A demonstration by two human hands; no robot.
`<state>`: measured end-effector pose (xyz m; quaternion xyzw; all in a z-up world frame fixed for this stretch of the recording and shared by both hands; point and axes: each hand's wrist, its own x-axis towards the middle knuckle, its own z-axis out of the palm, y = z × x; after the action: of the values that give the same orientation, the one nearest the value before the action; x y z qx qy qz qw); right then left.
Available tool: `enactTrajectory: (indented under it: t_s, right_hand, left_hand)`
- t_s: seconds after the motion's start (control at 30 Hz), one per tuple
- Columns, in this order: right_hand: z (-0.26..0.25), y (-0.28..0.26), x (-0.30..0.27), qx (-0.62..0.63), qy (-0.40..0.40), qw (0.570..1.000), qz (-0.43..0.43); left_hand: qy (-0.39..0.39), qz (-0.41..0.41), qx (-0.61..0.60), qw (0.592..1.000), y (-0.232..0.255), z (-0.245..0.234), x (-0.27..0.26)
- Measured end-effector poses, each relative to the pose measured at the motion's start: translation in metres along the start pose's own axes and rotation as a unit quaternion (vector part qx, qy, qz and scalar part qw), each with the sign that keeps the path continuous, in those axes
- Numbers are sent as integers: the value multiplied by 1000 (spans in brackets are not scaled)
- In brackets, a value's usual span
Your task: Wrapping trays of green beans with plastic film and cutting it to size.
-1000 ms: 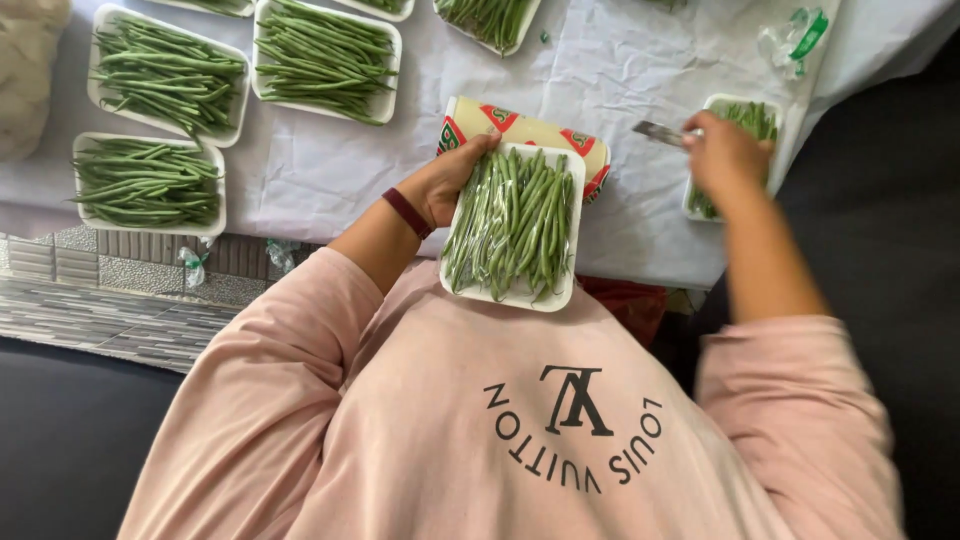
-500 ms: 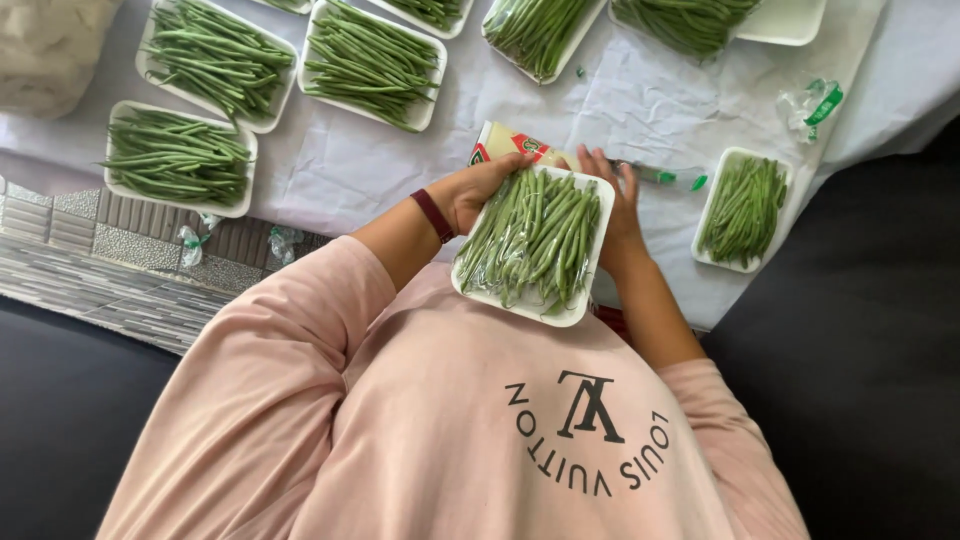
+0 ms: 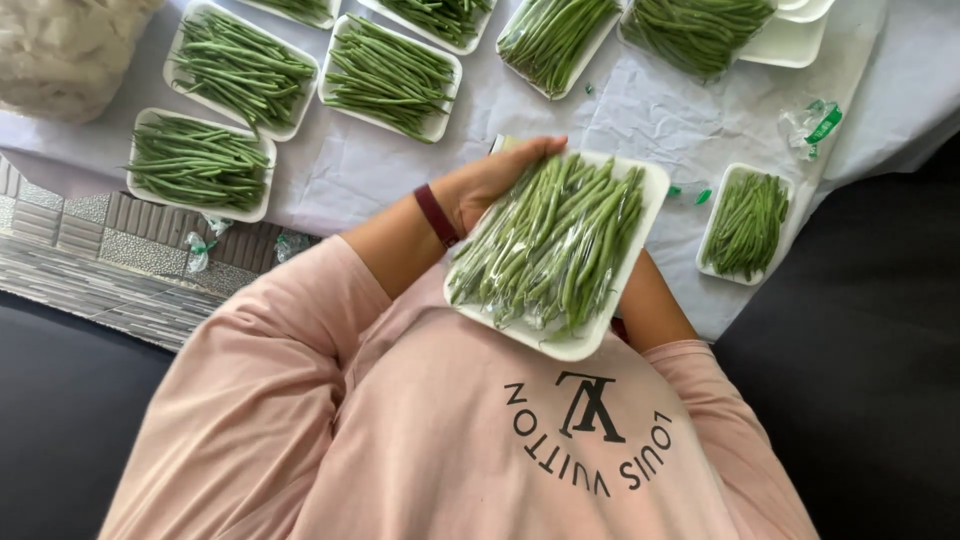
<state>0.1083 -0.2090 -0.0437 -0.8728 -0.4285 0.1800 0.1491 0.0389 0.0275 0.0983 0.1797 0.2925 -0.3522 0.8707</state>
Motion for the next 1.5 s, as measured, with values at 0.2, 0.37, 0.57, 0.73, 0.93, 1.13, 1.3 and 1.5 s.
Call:
enactTrajectory:
  t_s: [0.2, 0.37, 0.57, 0.73, 0.93, 1.13, 1.3, 1.5]
  right_hand:
    - [-59, -55, -2, 295, 14, 954, 58]
    - [-135, -100, 0, 520, 60, 848, 88]
    - [-174, -142, -26, 725, 101, 669, 128]
    - [-137, -106, -34, 743, 62, 654, 128]
    - [-138, -83, -20, 705, 227, 664, 104]
    - [-130, -74, -23, 728, 182, 655, 89]
    - [-75, -38, -21, 710, 222, 652, 147]
    - [-65, -29, -21, 728, 224, 617, 200]
  left_hand:
    - [-170, 153, 59, 972, 43, 93, -140]
    - [-119, 420, 284, 854, 38, 73, -121]
    - [-100, 398, 393, 823, -8, 50, -85]
    - [-127, 390, 394, 822, -5, 46, -85]
    - [-74, 346, 313, 881, 1, 28, -62]
    - [-80, 291, 183, 936, 1, -2, -24]
    - [-100, 282, 21, 954, -2, -20, -6]
    - [-113, 226, -109, 961, -13, -28, -8]
